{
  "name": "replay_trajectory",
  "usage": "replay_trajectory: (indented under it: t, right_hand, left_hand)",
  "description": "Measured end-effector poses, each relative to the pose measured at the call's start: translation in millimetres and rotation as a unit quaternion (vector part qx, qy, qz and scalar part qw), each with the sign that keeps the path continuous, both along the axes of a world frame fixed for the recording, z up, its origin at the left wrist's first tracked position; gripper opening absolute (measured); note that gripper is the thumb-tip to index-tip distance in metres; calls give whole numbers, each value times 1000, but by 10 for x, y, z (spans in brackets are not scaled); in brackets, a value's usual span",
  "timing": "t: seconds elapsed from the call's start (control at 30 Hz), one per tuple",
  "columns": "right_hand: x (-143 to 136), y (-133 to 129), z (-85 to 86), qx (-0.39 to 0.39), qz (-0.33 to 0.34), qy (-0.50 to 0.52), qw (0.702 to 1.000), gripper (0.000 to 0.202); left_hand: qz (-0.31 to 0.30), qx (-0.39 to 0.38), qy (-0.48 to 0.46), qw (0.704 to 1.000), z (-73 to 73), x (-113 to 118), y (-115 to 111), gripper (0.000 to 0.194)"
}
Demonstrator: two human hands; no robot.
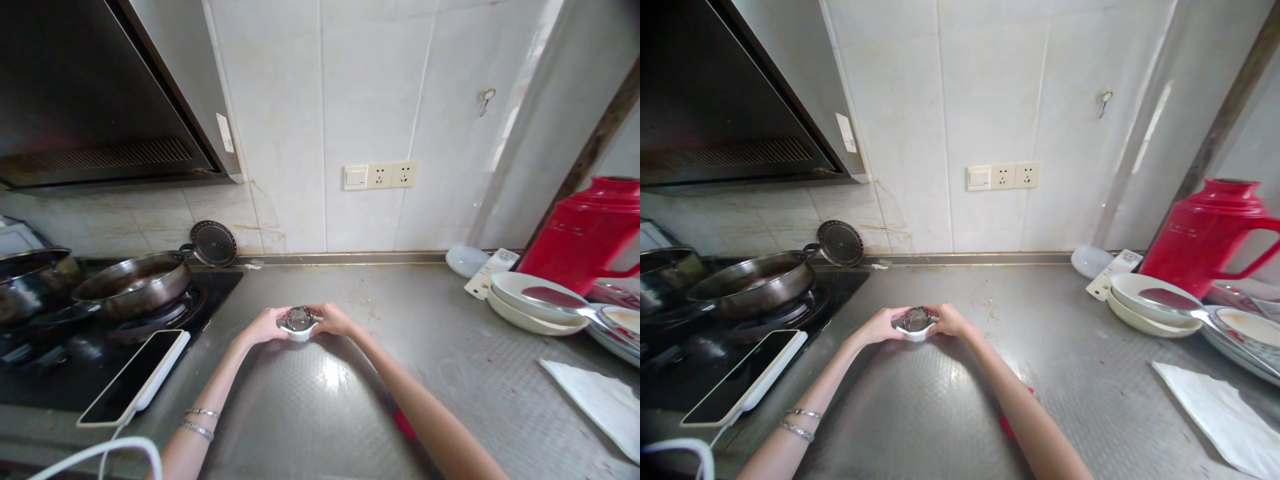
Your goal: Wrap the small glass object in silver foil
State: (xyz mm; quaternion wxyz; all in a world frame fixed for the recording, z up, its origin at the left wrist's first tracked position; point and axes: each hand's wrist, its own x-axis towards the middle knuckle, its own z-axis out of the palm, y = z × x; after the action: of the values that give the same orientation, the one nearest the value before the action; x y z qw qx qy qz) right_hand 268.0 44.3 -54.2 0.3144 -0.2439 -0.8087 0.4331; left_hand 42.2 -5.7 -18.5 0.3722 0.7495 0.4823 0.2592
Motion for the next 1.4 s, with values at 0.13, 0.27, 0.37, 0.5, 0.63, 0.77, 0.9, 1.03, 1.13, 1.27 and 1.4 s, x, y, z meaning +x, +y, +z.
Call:
replay_trajectory:
  t: [0.13, 0.27, 0.37, 0.5, 0.63, 0.77, 0.9, 1.03, 1.13, 1.27, 1.4]
  right_hand:
    - [61, -29, 57, -28, 13, 29, 999, 74]
    - [290, -67, 157, -41, 10, 43, 998, 78]
    - [564, -91, 215, -54, -3, 36, 998, 80]
    - [966, -136, 247, -72, -25, 19, 997, 82]
    - [1296, -220, 249, -87, -55, 14, 995, 82]
    - [1501, -307, 209, -110, -76, 16, 991, 82]
    - [1586, -359, 130, -126, -84, 30, 988, 79]
    - [1592, -387, 65, -132, -73, 38, 988, 76]
    - [1579, -398, 32, -140, -81, 41, 986, 77]
    - [1560, -401, 1, -153, -88, 45, 983, 76]
    - [1536, -406, -16, -151, -66, 48, 985, 72]
  left_hand:
    - [7, 8, 3, 1000, 53, 40, -18, 69]
    - [-3, 20, -14, 1000, 120, 220, 20, 70]
    - [-35, 25, -41, 998, 137, 454, 67, 69]
    - [-67, 28, -71, 995, 101, 820, 129, 66]
    - [-94, 27, -82, 992, 30, 1142, 174, 63]
    - [-114, 23, -95, 989, -25, 1356, 180, 63]
    - [-134, 27, -76, 988, -43, 1436, 154, 60]
    - [-92, 35, -33, 995, -92, 1434, 137, 64]
    - [-85, 33, -25, 996, -147, 1432, 133, 65]
    - [-100, 24, -39, 994, -191, 1440, 122, 64]
    - [-97, 27, -38, 994, -203, 1436, 110, 63]
